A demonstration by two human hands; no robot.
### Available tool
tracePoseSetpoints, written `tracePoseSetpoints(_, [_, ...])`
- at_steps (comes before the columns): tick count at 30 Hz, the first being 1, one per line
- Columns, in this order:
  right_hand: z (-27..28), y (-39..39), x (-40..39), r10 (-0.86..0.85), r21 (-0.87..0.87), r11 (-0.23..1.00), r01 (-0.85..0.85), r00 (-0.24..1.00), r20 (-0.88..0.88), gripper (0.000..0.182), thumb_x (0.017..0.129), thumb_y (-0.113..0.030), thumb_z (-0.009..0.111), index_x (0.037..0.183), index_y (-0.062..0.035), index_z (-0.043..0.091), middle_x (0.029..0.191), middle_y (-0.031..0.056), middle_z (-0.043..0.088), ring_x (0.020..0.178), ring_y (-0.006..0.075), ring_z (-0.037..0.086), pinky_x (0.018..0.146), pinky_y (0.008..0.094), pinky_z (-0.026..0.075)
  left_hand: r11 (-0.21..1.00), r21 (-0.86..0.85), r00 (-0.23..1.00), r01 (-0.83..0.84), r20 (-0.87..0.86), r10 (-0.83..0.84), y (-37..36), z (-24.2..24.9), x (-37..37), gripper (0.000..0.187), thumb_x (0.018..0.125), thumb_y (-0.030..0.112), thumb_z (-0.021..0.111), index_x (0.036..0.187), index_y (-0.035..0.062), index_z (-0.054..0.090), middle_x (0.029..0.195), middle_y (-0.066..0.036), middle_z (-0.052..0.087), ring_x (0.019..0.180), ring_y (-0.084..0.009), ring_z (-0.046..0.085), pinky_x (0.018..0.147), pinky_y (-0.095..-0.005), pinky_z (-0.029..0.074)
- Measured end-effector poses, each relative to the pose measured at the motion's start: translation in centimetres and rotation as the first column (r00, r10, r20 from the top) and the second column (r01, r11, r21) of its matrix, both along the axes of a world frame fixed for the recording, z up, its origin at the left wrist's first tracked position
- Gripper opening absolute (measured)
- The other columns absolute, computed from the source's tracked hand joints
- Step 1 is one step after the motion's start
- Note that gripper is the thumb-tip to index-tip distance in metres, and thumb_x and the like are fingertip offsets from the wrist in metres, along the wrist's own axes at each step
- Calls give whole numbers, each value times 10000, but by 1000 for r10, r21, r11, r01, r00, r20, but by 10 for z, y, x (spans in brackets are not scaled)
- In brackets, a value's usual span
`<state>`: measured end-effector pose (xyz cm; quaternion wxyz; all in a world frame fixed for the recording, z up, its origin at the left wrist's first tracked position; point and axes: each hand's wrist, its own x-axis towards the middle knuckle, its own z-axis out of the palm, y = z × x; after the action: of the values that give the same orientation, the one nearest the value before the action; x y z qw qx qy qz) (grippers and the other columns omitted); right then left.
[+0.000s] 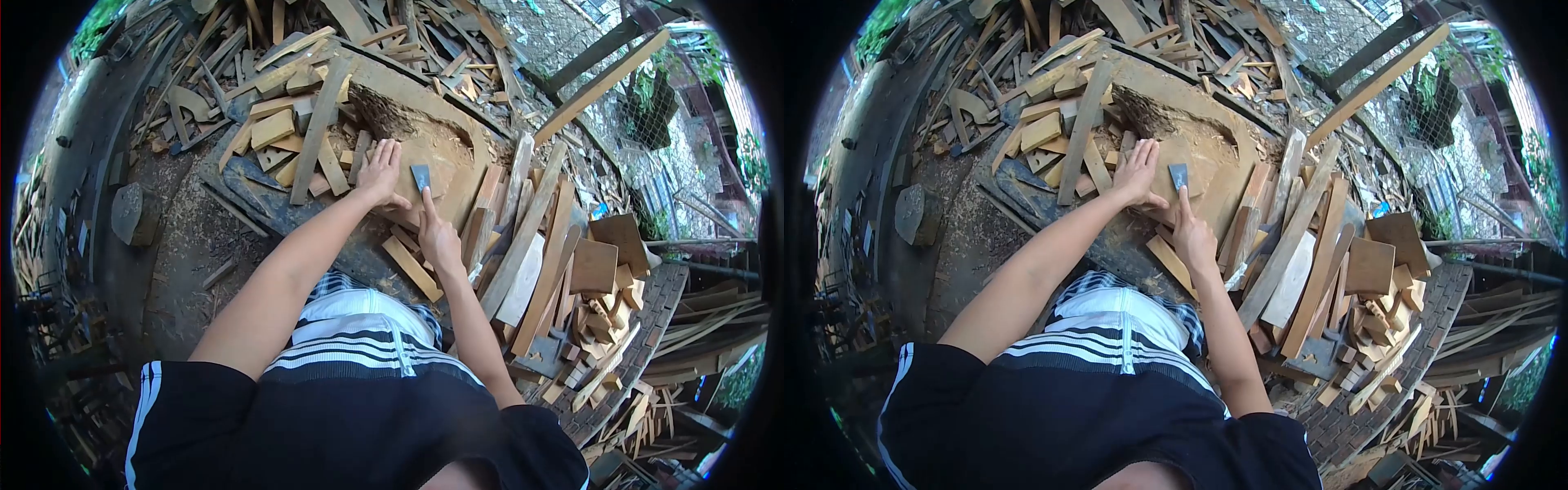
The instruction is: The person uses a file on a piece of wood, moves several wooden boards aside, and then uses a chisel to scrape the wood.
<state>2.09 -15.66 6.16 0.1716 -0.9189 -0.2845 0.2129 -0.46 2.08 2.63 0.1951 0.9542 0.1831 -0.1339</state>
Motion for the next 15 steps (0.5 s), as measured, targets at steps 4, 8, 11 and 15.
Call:
tracePoseSetpoints(4, [-22,18,28,4,86,996,-8,999,54,496,976,-250,423,1460,-174,344,854,322,632,791,500,619,726,564,486,1000,1,997,12,79,-12,2,-16,-1,1414,483,583,862,1510,30,61,1589,-127,89,1474,-280,67,1166,-473,216])
tracePoseSetpoints(8, [-33,39,49,-24,141,990,10,995,94,501,974,-239,420,1462,-161,335,860,323,632,792,504,618,729,567,485,999,36,1000,11,13,-12,1,-14,2,1398,504,572,862,1511,34,56,1591,-113,93,1475,-274,66,1174,-449,199])
tracePoseSetpoints(11, [-10,20,23,-7,88,996,0,997,79,490,974,-231,414,1452,-146,345,876,324,634,800,503,619,730,565,487,1000,2,1000,-8,27,8,0,-2,-1,1396,503,557,866,1506,18,59,1584,-131,99,1471,-289,72,1173,-448,201])
tracePoseSetpoints(15, [-11,10,16,18,51,998,-22,998,66,475,975,-230,407,1439,-142,362,906,326,634,815,498,621,735,563,489,1000,-1,1000,-2,20,2,1,-3,-1,1396,502,563,863,1500,-1,65,1576,-156,110,1466,-311,82,1185,-417,183])
